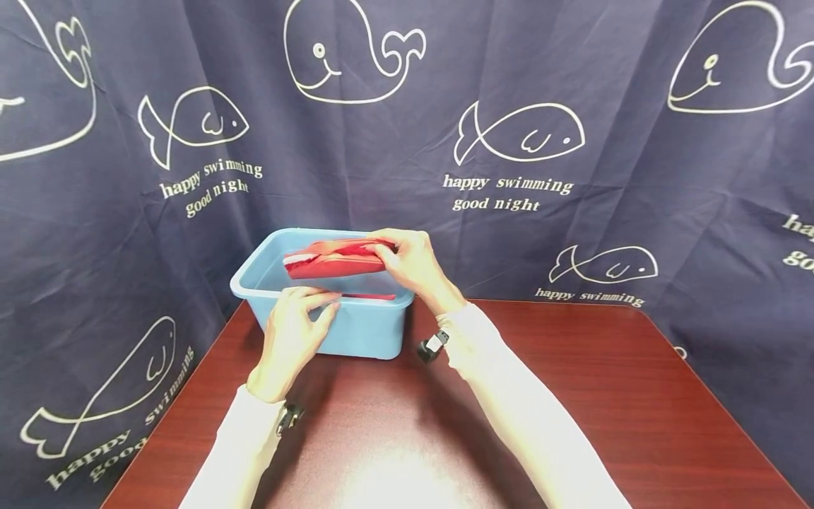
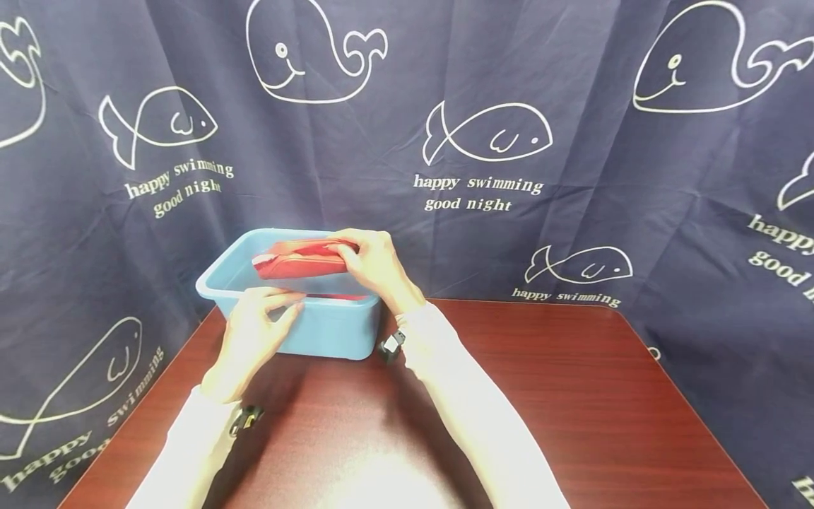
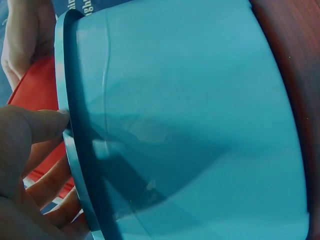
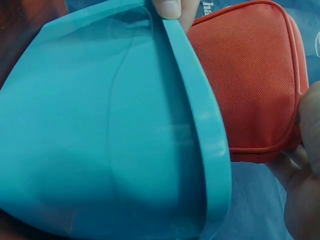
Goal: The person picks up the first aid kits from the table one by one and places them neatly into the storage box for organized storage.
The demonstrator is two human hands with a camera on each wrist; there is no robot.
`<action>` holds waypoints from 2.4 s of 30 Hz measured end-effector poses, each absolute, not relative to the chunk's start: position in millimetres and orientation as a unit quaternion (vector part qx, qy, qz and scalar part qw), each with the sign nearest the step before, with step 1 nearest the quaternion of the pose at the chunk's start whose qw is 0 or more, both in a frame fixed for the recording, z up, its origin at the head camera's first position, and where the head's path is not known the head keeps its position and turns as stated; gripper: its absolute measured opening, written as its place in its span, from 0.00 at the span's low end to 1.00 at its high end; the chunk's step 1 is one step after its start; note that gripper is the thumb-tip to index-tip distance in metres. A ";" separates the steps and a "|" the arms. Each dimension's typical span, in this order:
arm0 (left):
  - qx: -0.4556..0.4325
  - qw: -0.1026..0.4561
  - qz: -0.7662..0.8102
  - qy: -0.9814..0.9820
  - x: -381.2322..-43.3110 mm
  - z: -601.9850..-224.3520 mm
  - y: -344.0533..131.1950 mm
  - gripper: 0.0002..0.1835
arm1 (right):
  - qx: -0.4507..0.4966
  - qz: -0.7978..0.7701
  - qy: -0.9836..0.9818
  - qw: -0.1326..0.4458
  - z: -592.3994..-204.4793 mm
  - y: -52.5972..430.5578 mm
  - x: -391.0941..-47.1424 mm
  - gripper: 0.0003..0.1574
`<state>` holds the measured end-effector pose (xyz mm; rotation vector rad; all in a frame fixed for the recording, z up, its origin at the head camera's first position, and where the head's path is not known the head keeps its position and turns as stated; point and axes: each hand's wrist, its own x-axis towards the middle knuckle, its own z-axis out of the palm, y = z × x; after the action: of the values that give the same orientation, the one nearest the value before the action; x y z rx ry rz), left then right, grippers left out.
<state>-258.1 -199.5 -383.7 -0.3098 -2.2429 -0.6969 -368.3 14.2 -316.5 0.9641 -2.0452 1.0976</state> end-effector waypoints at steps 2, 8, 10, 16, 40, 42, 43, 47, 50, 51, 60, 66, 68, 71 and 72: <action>-0.121 0.378 -0.272 -0.877 -258.3 -382.7 -198.9 0.11 | 0.368 0.412 -0.774 0.310 -312.5 9.8 -370.4 0.09; -0.127 0.385 -0.269 -0.873 -259.3 -381.2 -197.9 0.10 | 0.383 0.403 -0.772 0.307 -301.1 -1.5 -376.1 0.08; -0.129 0.388 -0.268 -0.872 -259.7 -381.2 -197.7 0.10 | 0.387 0.401 -0.772 0.305 -297.8 -5.0 -378.4 0.08; -0.124 0.382 -0.267 -0.876 -260.1 -381.2 -196.7 0.10 | 0.375 0.393 -0.789 0.287 -293.9 -12.7 -386.6 0.09; -0.093 0.379 -0.267 -0.881 -265.8 -380.5 -186.4 0.11 | 0.376 0.366 -0.828 0.196 -308.1 -26.2 -412.7 0.10; -0.095 0.378 -0.267 -0.882 -264.3 -379.8 -186.9 0.11 | 0.371 0.366 -0.833 0.185 -309.4 -26.3 -411.3 0.10; -0.097 0.377 -0.267 -0.882 -263.5 -379.5 -186.9 0.11 | 0.368 0.367 -0.835 0.180 -309.8 -26.1 -410.6 0.10; -0.103 0.374 -0.270 -0.881 -260.4 -379.0 -189.2 0.11 | 0.363 0.363 -0.842 0.165 -311.3 -27.6 -407.7 0.10; -0.109 0.376 -0.273 -0.879 -257.6 -379.2 -192.5 0.11 | 0.362 0.356 -0.849 0.146 -312.7 -29.9 -404.9 0.09; -0.112 0.377 -0.275 -0.877 -257.0 -378.9 -193.4 0.11 | 0.362 0.350 -0.853 0.141 -313.4 -30.2 -404.4 0.09; -0.115 0.367 -0.284 -0.878 -247.7 -376.9 -200.7 0.12 | 0.304 0.288 -0.902 0.106 -316.6 -17.3 -403.4 0.16; -0.115 0.371 -0.281 -0.878 -249.1 -376.2 -202.5 0.12 | 0.270 0.244 -0.927 0.093 -304.7 1.7 -401.3 0.27; -0.114 0.370 -0.281 -0.878 -249.4 -376.3 -203.2 0.12 | 0.267 0.233 -0.932 0.081 -304.3 6.9 -400.2 0.27; -0.111 0.368 -0.280 -0.879 -248.9 -376.5 -203.9 0.11 | 0.281 0.212 -0.934 0.066 -306.0 12.7 -398.7 0.28; -0.110 0.367 -0.281 -0.880 -248.6 -376.4 -203.6 0.11 | 0.289 0.210 -0.932 0.065 -306.9 14.3 -398.4 0.28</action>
<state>-248.6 -203.6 -376.4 -0.2828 -2.2606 -0.7216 -398.4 14.3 -306.9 0.8710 -2.8122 0.6338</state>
